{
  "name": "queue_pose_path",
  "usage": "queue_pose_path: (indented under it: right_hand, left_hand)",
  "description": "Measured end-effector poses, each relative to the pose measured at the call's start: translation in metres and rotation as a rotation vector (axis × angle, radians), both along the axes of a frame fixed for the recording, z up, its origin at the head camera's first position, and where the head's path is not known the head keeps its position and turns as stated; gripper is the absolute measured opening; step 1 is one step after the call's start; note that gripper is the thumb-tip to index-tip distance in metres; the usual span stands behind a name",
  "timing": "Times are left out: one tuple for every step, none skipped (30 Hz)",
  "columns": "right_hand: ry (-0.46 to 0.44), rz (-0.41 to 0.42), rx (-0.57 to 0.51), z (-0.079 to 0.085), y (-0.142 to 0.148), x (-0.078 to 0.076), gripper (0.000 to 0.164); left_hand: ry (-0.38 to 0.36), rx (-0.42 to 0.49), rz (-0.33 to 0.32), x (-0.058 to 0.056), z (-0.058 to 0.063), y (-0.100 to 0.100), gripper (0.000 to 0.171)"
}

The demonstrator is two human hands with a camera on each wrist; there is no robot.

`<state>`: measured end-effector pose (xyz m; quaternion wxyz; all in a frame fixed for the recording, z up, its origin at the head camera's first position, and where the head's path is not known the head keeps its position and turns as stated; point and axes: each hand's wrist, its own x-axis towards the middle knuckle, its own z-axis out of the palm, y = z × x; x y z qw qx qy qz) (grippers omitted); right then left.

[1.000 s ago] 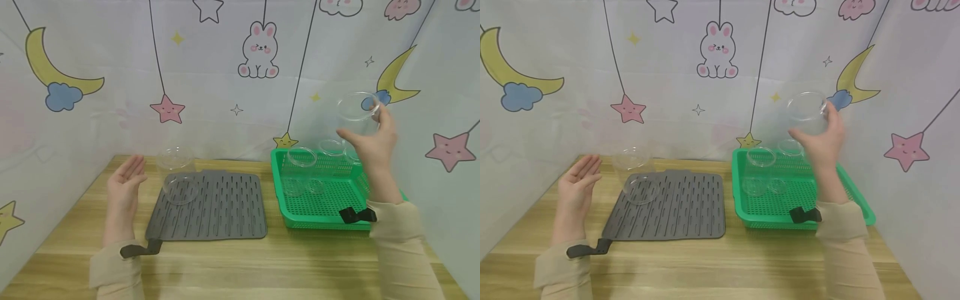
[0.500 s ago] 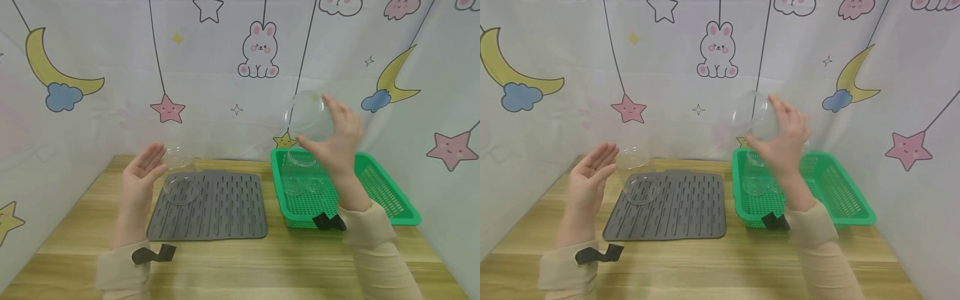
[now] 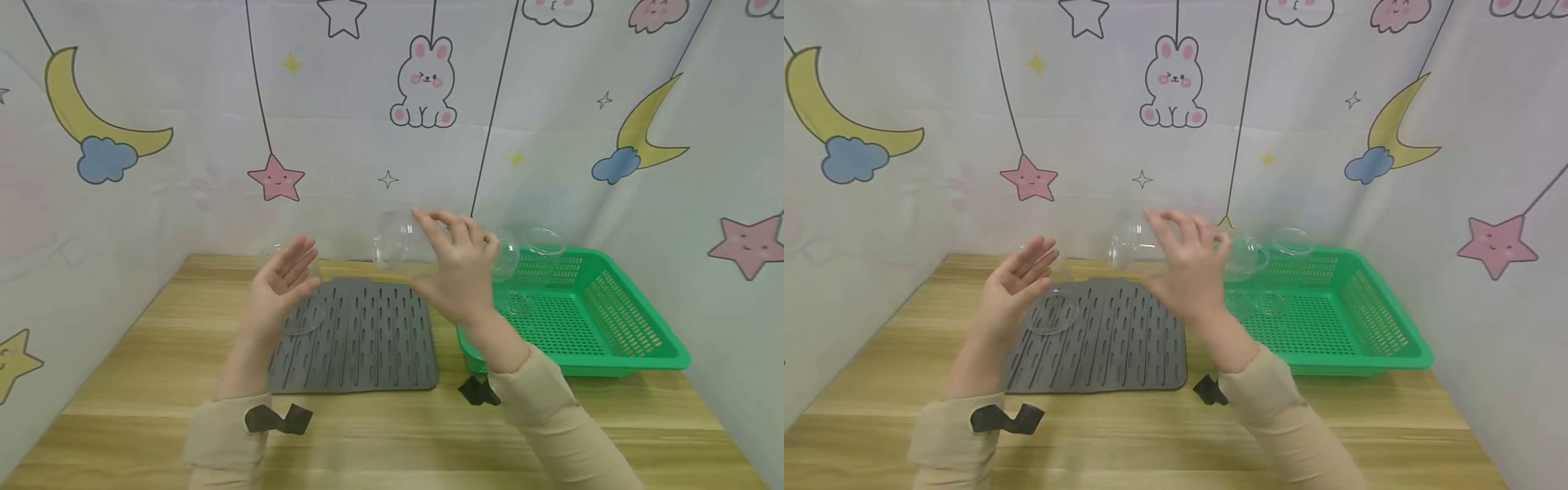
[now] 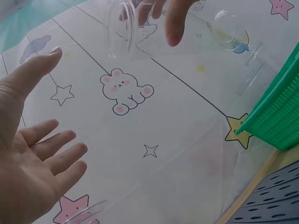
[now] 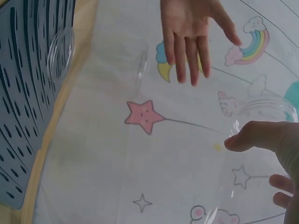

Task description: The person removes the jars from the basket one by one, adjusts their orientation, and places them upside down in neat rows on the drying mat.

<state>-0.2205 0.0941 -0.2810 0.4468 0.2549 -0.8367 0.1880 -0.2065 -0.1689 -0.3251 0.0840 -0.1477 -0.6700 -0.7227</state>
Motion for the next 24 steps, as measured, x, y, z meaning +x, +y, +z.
queue_pose_path:
  right_hand:
    - [0.007, -0.003, 0.022, -0.004, -0.004, 0.001, 0.082]
    - [0.011, -0.006, 0.044, -0.007, -0.008, 0.001, 0.082]
    - [0.015, -0.009, 0.065, -0.01, -0.012, 0.002, 0.081]
    - [0.023, -0.017, 0.087, -0.013, -0.015, 0.002, 0.081]
    - [0.03, -0.024, 0.106, -0.017, -0.019, 0.002, 0.081]
    - [0.034, -0.032, 0.128, -0.019, -0.022, 0.003, 0.082]
    - [0.038, -0.037, 0.146, -0.022, -0.024, 0.004, 0.083]
    - [0.043, -0.045, 0.162, -0.024, -0.027, 0.004, 0.084]
    - [0.047, -0.05, 0.175, -0.027, -0.029, 0.004, 0.085]
    - [0.048, -0.055, 0.186, -0.029, -0.031, 0.004, 0.085]
    - [0.044, -0.055, 0.193, -0.031, -0.032, 0.004, 0.085]
    - [0.038, -0.055, 0.2, -0.032, -0.034, 0.005, 0.085]
    - [0.029, -0.053, 0.203, -0.033, -0.035, 0.004, 0.085]
    - [0.019, -0.052, 0.208, -0.035, -0.036, 0.004, 0.084]
    - [0.01, -0.05, 0.212, -0.035, -0.037, 0.005, 0.084]
    - [0.001, -0.051, 0.22, -0.036, -0.038, 0.005, 0.083]
    - [-0.006, -0.052, 0.227, -0.036, -0.039, 0.006, 0.083]
    - [-0.011, -0.056, 0.236, -0.036, -0.039, 0.006, 0.083]
    - [-0.016, -0.062, 0.247, -0.036, -0.04, 0.007, 0.083]
    - [-0.019, -0.068, 0.258, -0.036, -0.041, 0.007, 0.083]
    - [-0.021, -0.073, 0.268, -0.036, -0.041, 0.008, 0.084]
    - [-0.023, -0.08, 0.277, -0.037, -0.042, 0.008, 0.085]
    - [-0.024, -0.083, 0.282, -0.037, -0.042, 0.008, 0.086]
    - [-0.026, -0.084, 0.285, -0.038, -0.043, 0.008, 0.087]
  left_hand:
    - [-0.003, -0.016, -0.015, 0.0, -0.001, 0.002, 0.07]
    - [-0.006, -0.031, -0.031, 0.0, -0.001, 0.003, 0.072]
    - [-0.004, -0.042, -0.049, -0.001, -0.002, 0.004, 0.074]
    - [0.001, -0.047, -0.068, -0.001, -0.003, 0.006, 0.075]
    - [0.007, -0.052, -0.087, -0.002, -0.004, 0.008, 0.077]
    - [0.015, -0.054, -0.106, -0.002, -0.005, 0.009, 0.078]
    - [0.024, -0.055, -0.125, -0.003, -0.006, 0.011, 0.08]
    - [0.034, -0.057, -0.142, -0.003, -0.006, 0.012, 0.081]
    - [0.047, -0.054, -0.159, -0.004, -0.007, 0.014, 0.082]
    - [0.058, -0.058, -0.174, -0.004, -0.007, 0.015, 0.083]
    - [0.062, -0.06, -0.186, -0.004, -0.008, 0.017, 0.084]
    - [0.064, -0.065, -0.196, -0.004, -0.008, 0.018, 0.084]
    - [0.063, -0.072, -0.202, -0.004, -0.008, 0.019, 0.085]
    - [0.059, -0.081, -0.203, -0.004, -0.008, 0.02, 0.085]
    - [0.053, -0.087, -0.207, -0.004, -0.008, 0.021, 0.084]
    - [0.043, -0.099, -0.203, -0.004, -0.008, 0.022, 0.084]
    - [0.029, -0.109, -0.197, -0.004, -0.008, 0.023, 0.085]
    - [0.018, -0.123, -0.189, -0.004, -0.008, 0.024, 0.084]
    - [0.004, -0.133, -0.18, -0.004, -0.008, 0.024, 0.084]
    - [-0.009, -0.144, -0.17, -0.004, -0.008, 0.025, 0.083]
    - [-0.021, -0.154, -0.161, -0.004, -0.008, 0.025, 0.082]
    - [-0.031, -0.163, -0.152, -0.004, -0.009, 0.025, 0.082]
    - [-0.041, -0.17, -0.145, -0.004, -0.009, 0.025, 0.08]
    - [-0.052, -0.175, -0.137, -0.005, -0.009, 0.025, 0.079]
